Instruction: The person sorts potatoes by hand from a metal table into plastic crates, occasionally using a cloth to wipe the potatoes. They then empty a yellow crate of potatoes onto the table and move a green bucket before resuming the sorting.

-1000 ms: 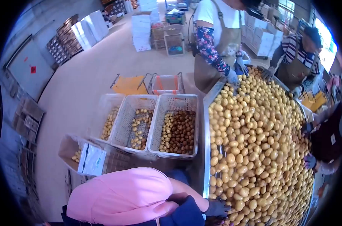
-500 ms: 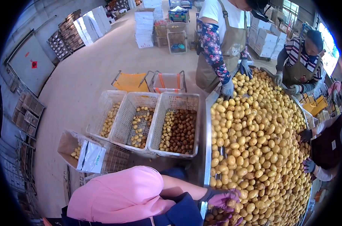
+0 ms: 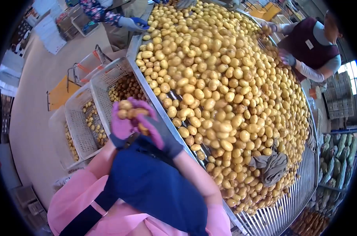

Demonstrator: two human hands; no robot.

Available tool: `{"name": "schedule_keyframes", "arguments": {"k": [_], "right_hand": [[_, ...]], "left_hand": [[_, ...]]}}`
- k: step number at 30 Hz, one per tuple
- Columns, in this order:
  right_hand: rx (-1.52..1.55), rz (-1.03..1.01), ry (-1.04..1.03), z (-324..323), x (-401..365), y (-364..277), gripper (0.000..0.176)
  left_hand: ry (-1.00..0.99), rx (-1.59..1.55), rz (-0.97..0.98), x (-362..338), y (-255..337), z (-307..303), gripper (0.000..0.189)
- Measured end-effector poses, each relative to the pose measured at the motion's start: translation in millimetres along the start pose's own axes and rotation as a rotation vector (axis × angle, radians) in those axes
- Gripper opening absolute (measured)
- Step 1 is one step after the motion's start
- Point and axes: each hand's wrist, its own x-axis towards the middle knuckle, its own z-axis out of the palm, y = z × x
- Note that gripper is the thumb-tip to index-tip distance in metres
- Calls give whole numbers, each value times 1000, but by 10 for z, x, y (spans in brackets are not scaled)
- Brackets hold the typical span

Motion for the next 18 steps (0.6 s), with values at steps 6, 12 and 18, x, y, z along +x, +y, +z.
{"name": "schedule_keyframes", "arguments": {"k": [6,12,18], "right_hand": [[427,226,74,40,756,559,36],[473,278,39,-81,1057,471,43],[432,322,26,-177,1340,559,39]], "left_hand": [[-133,-52,-97,-73,798,-1042,73],[518,21,49,122,979,-1105,52],[211,164,-34,275,906,-706,31]]}}
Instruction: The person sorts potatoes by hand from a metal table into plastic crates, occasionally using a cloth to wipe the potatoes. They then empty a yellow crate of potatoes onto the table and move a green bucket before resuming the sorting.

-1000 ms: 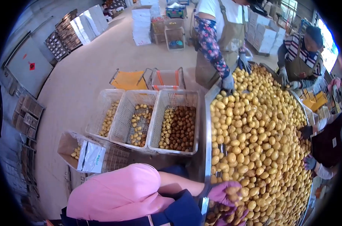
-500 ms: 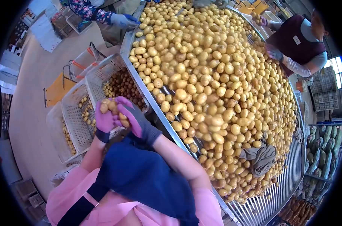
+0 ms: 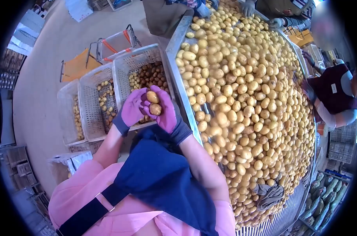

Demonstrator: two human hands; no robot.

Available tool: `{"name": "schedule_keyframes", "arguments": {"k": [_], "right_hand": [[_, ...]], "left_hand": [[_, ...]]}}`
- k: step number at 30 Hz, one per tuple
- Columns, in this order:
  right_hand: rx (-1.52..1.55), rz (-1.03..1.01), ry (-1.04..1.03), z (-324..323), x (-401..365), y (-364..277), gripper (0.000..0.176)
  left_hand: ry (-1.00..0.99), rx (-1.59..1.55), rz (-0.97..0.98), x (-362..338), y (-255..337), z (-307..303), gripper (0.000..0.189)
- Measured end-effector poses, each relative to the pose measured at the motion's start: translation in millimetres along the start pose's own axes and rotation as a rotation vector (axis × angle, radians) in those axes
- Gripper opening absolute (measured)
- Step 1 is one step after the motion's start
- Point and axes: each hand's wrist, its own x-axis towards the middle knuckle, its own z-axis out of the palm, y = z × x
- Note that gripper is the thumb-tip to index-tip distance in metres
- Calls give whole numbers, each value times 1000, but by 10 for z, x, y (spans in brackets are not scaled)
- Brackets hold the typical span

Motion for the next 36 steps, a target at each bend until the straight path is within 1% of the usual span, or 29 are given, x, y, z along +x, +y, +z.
{"name": "schedule_keyframes", "arguments": {"k": [1,2,3,4,6,7,8,10,12,13,14,16,17,18,19,20,21,22,23,24,25,26,27,28,29,30,32,34,36], "right_hand": [[-7,8,-3,12,21,-12,39],[-175,-8,-100,91,9,-22,40],[-340,-18,-204,147,18,-11,42],[-342,3,-225,133,56,20,42],[-798,-85,-60,131,145,87,50],[-803,-68,-66,197,150,79,55],[-801,-75,-57,184,181,96,55],[-1539,-493,-32,95,171,91,55],[-1715,-470,59,65,79,-26,53],[-1854,-473,128,1,-8,-102,52],[-1991,-470,197,-65,-108,-180,51],[-2070,-551,424,-275,-377,-315,49],[-2103,-591,541,-357,-536,-405,50],[-2297,-619,749,-572,-724,-461,52],[-2313,-598,964,-516,-933,-505,55],[-2414,-541,1150,-560,-1135,-543,58],[-2352,-484,1320,-668,-1305,-552,59],[-2338,-479,1342,-743,-1451,-536,59],[-2292,-417,1501,-802,-1579,-506,57],[-2239,-352,1655,-852,-1672,-471,56],[-2226,-348,1672,-907,-1736,-433,56],[-2194,-365,1648,-962,-1779,-397,51],[-2159,-382,1625,-984,-1786,-372,48],[-2141,-379,1645,-994,-1771,-357,48],[-2125,-416,1656,-998,-1747,-353,45],[-2112,-451,1666,-994,-1722,-356,43],[-2078,-443,1699,-970,-1693,-372,40],[-2041,-461,1691,-969,-1697,-381,39],[-2024,-449,1702,-969,-1685,-387,38]], "left_hand": [[-51,8,-8,18,8,74,32],[-98,17,-8,16,42,185,34],[-331,148,44,-113,195,565,40],[-316,150,69,-109,205,542,40],[-255,100,119,-71,196,364,41],[-331,268,230,21,184,253,38],[-337,268,220,22,209,221,38],[-417,413,223,26,244,112,31],[484,207,-123,343,144,-859,36],[455,221,-156,394,88,-840,36],[449,473,31,422,35,-815,42],[400,950,443,504,-33,-732,54],[381,1627,638,531,5,-541,49],[252,1672,716,607,-12,-299,48],[171,1801,864,675,-42,-35,49],[90,1922,1021,759,-85,206,50],[-7,1945,1056,872,-129,393,50],[-103,1969,1086,986,-177,540,51],[-162,2011,1111,1105,-265,620,56],[-182,2014,1107,1227,-349,718,56],[-186,2062,1136,1364,-430,829,60],[-191,2110,1169,1515,-493,927,63],[-172,2170,1119,1674,-558,991,65],[-153,2230,1068,1851,-612,1023,67],[-151,2290,970,2065,-649,1021,67],[-71,2329,939,2202,-652,1098,67],[-16,2375,842,2460,-536,1267,69],[59,2398,764,2898,-377,1365,71],[45,2200,650,3408,-108,1409,70]]}}
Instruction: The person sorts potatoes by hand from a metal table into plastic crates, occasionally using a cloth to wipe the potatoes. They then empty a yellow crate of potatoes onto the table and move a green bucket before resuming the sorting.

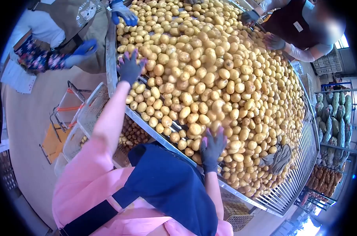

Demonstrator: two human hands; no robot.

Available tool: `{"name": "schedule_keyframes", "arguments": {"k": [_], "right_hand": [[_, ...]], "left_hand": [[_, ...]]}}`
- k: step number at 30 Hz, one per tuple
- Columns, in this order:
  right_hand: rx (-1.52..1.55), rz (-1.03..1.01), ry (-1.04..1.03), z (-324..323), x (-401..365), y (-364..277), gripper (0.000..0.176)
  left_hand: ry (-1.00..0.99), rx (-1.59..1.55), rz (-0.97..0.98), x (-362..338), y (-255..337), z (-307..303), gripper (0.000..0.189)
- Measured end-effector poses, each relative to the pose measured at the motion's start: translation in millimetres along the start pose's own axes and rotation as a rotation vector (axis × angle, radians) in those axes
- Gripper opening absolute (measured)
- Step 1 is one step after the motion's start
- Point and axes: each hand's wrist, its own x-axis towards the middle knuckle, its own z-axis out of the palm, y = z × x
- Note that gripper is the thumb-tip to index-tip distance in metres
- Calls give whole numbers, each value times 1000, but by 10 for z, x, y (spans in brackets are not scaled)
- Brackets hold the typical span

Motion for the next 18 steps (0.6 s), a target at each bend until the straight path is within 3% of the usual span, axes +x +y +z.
{"name": "schedule_keyframes", "arguments": {"k": [2,3,4,6,8,10,12,14,18], "right_hand": [[0,6,-11,-8,10,18,37],[-3,20,-15,2,16,28,36],[-3,37,-24,22,21,22,35],[14,57,-17,0,28,-14,32],[13,66,-25,-9,45,-25,31],[22,71,-27,-6,78,-14,31],[74,81,12,-3,97,-30,29],[131,142,-8,-50,155,-89,29],[126,105,27,-32,230,-65,28]], "left_hand": [[-46,70,-105,322,-8,-110,66],[99,237,-22,289,174,-386,50],[92,244,-27,243,227,-444,50],[117,-556,268,90,294,-485,36],[-113,-397,250,-333,530,-463,29],[-325,-153,415,-556,468,-7,30],[-246,-76,462,-664,539,72,31],[-129,-141,441,-628,473,216,33],[-289,-645,314,-552,459,73,37]]}}
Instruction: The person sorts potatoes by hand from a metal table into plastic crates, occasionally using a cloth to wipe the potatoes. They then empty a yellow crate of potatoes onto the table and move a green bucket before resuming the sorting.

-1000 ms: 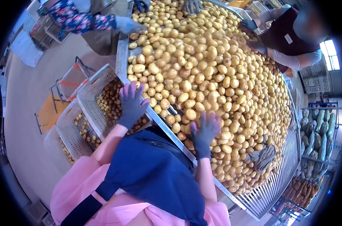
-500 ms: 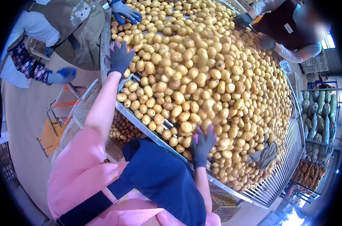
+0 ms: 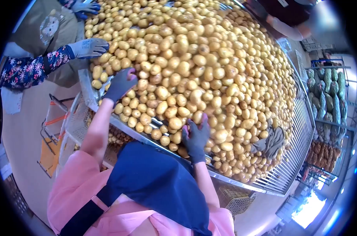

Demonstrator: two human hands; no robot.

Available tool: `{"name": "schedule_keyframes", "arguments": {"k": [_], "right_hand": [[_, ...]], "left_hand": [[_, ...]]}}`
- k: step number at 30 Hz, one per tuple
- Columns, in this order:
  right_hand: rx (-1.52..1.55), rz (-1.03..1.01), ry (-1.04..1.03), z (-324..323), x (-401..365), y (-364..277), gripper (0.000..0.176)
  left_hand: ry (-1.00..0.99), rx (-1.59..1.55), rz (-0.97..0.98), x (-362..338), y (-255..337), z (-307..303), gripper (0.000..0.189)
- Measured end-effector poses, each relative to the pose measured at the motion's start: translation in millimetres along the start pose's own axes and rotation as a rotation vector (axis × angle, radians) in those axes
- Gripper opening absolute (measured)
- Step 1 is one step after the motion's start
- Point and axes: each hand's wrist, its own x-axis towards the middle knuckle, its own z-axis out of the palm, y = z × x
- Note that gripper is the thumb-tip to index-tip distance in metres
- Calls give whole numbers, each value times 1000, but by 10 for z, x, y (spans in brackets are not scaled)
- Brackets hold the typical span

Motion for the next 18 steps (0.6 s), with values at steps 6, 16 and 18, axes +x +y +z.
{"name": "schedule_keyframes", "arguments": {"k": [6,16,18], "right_hand": [[138,-76,55,-265,179,26,51],[144,-292,-118,-479,392,334,42],[149,-239,-79,-435,417,421,47]], "left_hand": [[418,608,364,-212,739,518,49],[124,826,-18,527,716,426,62],[62,884,-231,650,626,131,67]]}}
